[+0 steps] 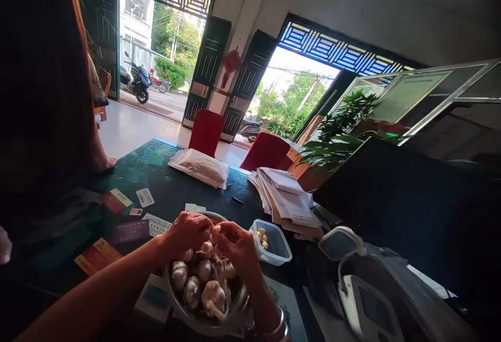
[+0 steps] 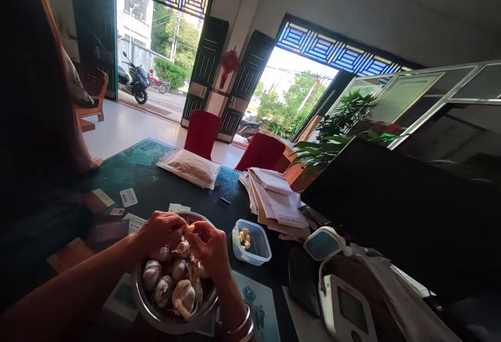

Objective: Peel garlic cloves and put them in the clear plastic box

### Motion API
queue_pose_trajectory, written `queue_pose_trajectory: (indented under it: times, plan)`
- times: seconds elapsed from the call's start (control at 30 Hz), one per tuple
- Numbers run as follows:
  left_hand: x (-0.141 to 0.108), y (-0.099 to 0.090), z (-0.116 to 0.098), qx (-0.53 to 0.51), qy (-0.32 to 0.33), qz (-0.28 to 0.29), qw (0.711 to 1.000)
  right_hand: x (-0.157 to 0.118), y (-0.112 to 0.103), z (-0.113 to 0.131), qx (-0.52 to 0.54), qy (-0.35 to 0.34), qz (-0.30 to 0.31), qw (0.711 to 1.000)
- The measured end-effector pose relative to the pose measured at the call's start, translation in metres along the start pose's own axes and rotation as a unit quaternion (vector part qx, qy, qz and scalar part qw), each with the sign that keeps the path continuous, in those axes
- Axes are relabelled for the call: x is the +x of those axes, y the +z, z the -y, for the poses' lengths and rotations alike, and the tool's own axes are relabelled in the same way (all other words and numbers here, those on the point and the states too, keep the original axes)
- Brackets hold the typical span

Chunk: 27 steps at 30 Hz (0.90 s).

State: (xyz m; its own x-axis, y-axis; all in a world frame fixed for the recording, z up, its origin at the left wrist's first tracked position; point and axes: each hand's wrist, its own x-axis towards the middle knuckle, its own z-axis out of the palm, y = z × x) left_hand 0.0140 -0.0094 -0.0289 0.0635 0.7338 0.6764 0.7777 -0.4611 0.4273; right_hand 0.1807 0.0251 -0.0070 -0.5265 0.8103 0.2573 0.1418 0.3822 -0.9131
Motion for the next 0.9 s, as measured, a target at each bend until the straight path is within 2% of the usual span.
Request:
queue_pose_trajectory:
  times: [0.23,0.37,0.43,0.47,0.53,0.6,0.73,0.9]
  plan:
    - [0.004,-0.006,-0.005,0.06,-0.05,0.025,0.997,0.003,-0.007,-0.004,-0.012,0.014,-0.066,0.998]
    - [0.002,-0.005,-0.001,0.073,-0.021,0.004,0.997,0.008,-0.029,-0.001,-0.125,-0.012,-0.162,0.979]
    - [0.001,-0.005,0.001,0.075,-0.009,0.0,0.997,0.01,-0.046,0.0,-0.245,-0.002,-0.205,0.948]
    - [0.001,-0.006,0.001,0.076,-0.006,0.003,0.997,0.011,-0.055,0.0,-0.317,0.016,-0.22,0.922]
    - [0.001,-0.007,0.001,0.073,-0.006,0.009,0.997,0.012,-0.071,-0.004,-0.467,0.103,-0.229,0.848]
    - [0.001,-0.008,0.002,0.067,-0.012,0.014,0.998,0.012,-0.084,-0.012,-0.492,0.149,-0.238,0.824]
    - [0.002,-0.01,0.001,0.051,-0.043,0.025,0.997,0.01,-0.096,-0.028,-0.503,0.186,-0.233,0.811]
    - [0.006,-0.019,-0.006,0.045,-0.089,0.026,0.995,0.01,-0.096,-0.025,-0.48,0.165,-0.258,0.822]
